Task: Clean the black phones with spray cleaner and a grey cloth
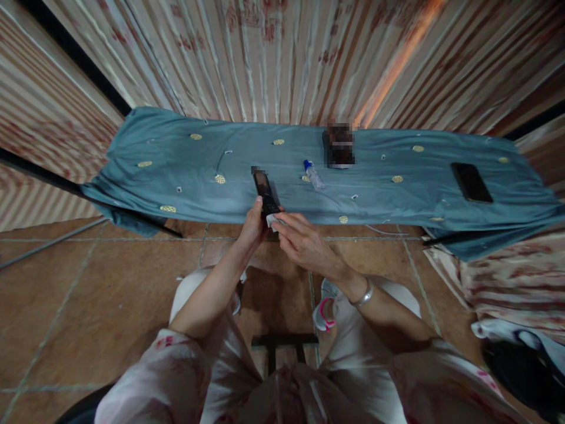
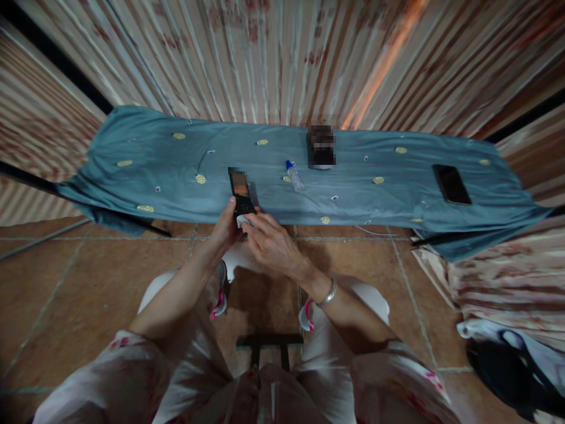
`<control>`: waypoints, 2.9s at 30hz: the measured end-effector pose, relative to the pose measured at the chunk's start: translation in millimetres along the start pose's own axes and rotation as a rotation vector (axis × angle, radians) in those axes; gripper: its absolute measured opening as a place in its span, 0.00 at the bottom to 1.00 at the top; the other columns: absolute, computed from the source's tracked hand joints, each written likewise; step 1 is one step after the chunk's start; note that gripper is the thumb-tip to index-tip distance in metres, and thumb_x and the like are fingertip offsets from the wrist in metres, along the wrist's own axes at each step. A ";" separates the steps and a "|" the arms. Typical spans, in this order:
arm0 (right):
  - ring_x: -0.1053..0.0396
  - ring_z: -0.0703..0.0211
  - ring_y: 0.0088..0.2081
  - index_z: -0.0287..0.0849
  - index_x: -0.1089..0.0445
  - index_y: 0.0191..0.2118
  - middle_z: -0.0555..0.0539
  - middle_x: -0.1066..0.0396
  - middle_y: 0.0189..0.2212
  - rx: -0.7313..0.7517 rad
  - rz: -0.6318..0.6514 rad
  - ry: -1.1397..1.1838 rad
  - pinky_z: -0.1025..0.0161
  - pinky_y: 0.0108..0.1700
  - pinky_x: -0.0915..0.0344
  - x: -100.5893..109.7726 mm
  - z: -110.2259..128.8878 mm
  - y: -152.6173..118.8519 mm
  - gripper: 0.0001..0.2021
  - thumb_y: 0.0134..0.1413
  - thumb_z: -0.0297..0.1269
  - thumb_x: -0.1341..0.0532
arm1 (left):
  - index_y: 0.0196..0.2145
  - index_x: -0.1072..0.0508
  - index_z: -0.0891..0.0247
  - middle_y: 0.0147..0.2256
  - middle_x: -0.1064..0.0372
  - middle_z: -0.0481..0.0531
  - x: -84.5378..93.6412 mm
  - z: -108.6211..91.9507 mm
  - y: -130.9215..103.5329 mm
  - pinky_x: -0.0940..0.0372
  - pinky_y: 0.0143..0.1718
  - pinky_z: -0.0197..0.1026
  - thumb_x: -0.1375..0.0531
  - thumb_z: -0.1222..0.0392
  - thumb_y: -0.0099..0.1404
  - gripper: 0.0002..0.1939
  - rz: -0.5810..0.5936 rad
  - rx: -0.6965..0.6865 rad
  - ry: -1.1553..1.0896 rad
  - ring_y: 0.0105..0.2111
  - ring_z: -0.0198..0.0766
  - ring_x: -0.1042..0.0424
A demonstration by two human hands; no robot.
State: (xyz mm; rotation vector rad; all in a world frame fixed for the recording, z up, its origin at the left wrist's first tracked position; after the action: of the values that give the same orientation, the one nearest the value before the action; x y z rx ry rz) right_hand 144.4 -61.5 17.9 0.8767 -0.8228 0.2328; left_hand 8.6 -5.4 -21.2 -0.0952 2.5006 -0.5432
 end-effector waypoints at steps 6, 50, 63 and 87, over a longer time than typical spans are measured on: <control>0.32 0.50 0.59 0.38 0.30 0.57 0.37 0.28 0.54 0.054 0.052 -0.051 0.46 0.62 0.32 2.4 7.4 -0.4 0.18 0.67 0.29 0.49 | 0.39 0.24 0.70 0.30 0.23 0.58 -2.3 -4.7 -4.7 0.30 0.39 0.38 0.53 0.40 0.72 0.30 0.029 0.112 -0.070 0.32 0.39 0.23; 0.35 0.50 0.63 0.38 0.38 0.65 0.36 0.31 0.59 -0.026 0.044 0.022 0.46 0.64 0.33 2.1 3.4 -7.1 0.23 0.68 0.29 0.51 | 0.31 0.24 0.65 0.25 0.26 0.53 -0.6 -16.8 -10.6 0.30 0.33 0.36 0.52 0.53 0.72 0.21 -0.062 0.151 -0.161 0.26 0.35 0.26; 0.34 0.50 0.62 0.40 0.35 0.63 0.35 0.31 0.60 -0.151 0.028 0.090 0.45 0.63 0.34 -6.6 -13.0 -9.4 0.22 0.69 0.31 0.52 | 0.27 0.28 0.64 0.23 0.29 0.47 -3.9 -12.2 -8.1 0.33 0.31 0.33 0.45 0.55 0.70 0.16 -0.053 0.080 -0.156 0.22 0.30 0.30; 0.31 0.50 0.57 0.40 0.31 0.59 0.38 0.28 0.57 -0.247 0.026 0.017 0.47 0.61 0.33 -7.1 -27.5 -9.0 0.20 0.68 0.33 0.52 | 0.31 0.25 0.66 0.25 0.26 0.49 -14.1 -5.7 -11.5 0.32 0.34 0.34 0.51 0.55 0.75 0.21 -0.064 0.145 -0.102 0.25 0.32 0.28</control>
State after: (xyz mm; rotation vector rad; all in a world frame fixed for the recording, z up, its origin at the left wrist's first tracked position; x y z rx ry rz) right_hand 159.0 -45.5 -2.5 0.6322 -0.8275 0.1571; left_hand 16.6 -11.4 -5.0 -0.1435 2.3580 -0.7259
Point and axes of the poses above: each hand's wrist, its own y-axis towards the middle knuckle, its own x-axis out of the back of the hand, z = x × y, the point moved 2 cm from there along y, towards the middle knuckle
